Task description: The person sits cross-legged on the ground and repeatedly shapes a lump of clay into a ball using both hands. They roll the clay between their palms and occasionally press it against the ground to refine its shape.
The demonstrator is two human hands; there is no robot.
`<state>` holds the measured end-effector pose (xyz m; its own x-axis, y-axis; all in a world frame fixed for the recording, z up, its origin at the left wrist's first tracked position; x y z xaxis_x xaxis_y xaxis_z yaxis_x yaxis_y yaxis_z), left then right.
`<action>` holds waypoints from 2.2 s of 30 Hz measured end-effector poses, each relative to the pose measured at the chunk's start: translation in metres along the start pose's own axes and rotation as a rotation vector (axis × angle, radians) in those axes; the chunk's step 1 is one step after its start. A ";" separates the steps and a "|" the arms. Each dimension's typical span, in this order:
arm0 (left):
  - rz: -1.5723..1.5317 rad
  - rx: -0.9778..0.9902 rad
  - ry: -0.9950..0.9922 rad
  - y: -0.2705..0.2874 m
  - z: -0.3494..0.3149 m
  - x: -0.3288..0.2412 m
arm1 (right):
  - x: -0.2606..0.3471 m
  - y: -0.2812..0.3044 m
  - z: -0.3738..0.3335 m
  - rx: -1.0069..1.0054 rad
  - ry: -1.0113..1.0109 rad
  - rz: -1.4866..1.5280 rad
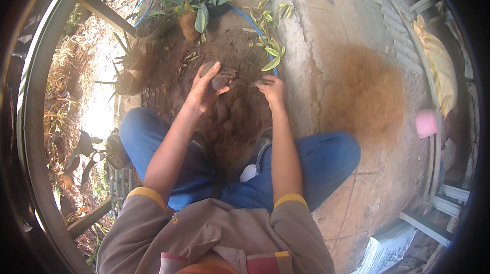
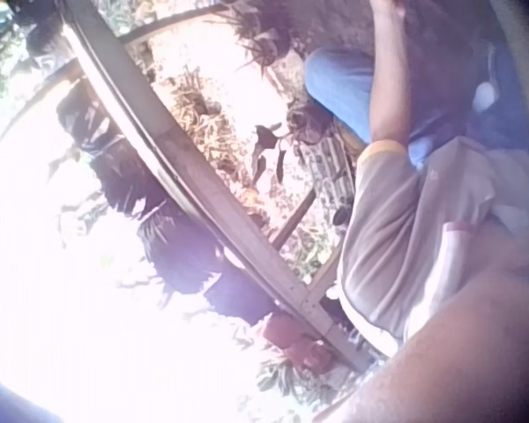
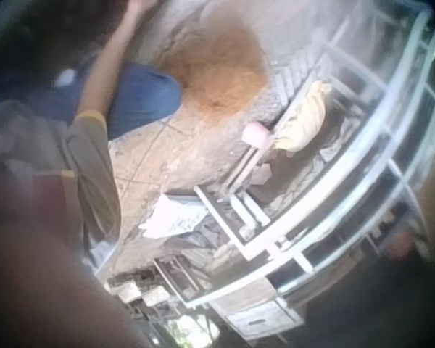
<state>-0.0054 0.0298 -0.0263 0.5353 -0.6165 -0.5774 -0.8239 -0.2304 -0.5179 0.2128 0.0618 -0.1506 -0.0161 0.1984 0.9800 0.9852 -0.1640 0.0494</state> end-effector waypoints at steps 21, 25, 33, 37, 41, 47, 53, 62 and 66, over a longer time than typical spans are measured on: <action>-0.063 -0.041 0.008 -0.004 0.014 0.016 | 0.072 -0.009 -0.006 0.153 0.312 -0.129; -0.052 -0.014 0.011 -0.012 0.010 0.020 | 0.123 -0.044 -0.036 0.170 0.307 0.227; 0.248 -0.033 -0.249 -0.020 0.012 0.038 | 0.106 -0.068 -0.048 0.160 0.177 0.496; 0.337 0.029 -0.367 -0.025 0.003 0.035 | 0.101 -0.068 -0.044 0.189 0.254 0.261; 0.476 0.046 -0.441 -0.023 0.000 0.031 | 0.091 -0.069 -0.042 0.205 0.181 0.277; -0.058 0.285 -0.098 -0.029 -0.013 0.017 | 0.138 -0.063 -0.057 0.538 0.257 0.388; 0.020 0.260 -0.214 -0.019 -0.003 0.015 | 0.117 -0.079 -0.068 0.395 0.207 0.790; -0.022 0.260 -0.122 -0.021 -0.012 0.004 | 0.138 -0.077 -0.074 0.610 0.258 0.745; -0.100 0.261 -0.049 -0.014 0.003 0.012 | 0.133 -0.070 -0.065 0.605 0.563 0.244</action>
<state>0.0131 0.0277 -0.0278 0.6251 -0.5617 -0.5420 -0.6943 -0.0828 -0.7149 0.1311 0.0369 -0.0116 0.2829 -0.3106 0.9075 0.8912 0.4348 -0.1291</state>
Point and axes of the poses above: each hand's wrist, its own z-axis towards the middle knuckle, its own y-axis out of the back of the hand, x = y × z, the point moved 4 cm from there along z, towards the middle knuckle, and after that the axes turned 15 degrees about y, right-handed, at the moved point
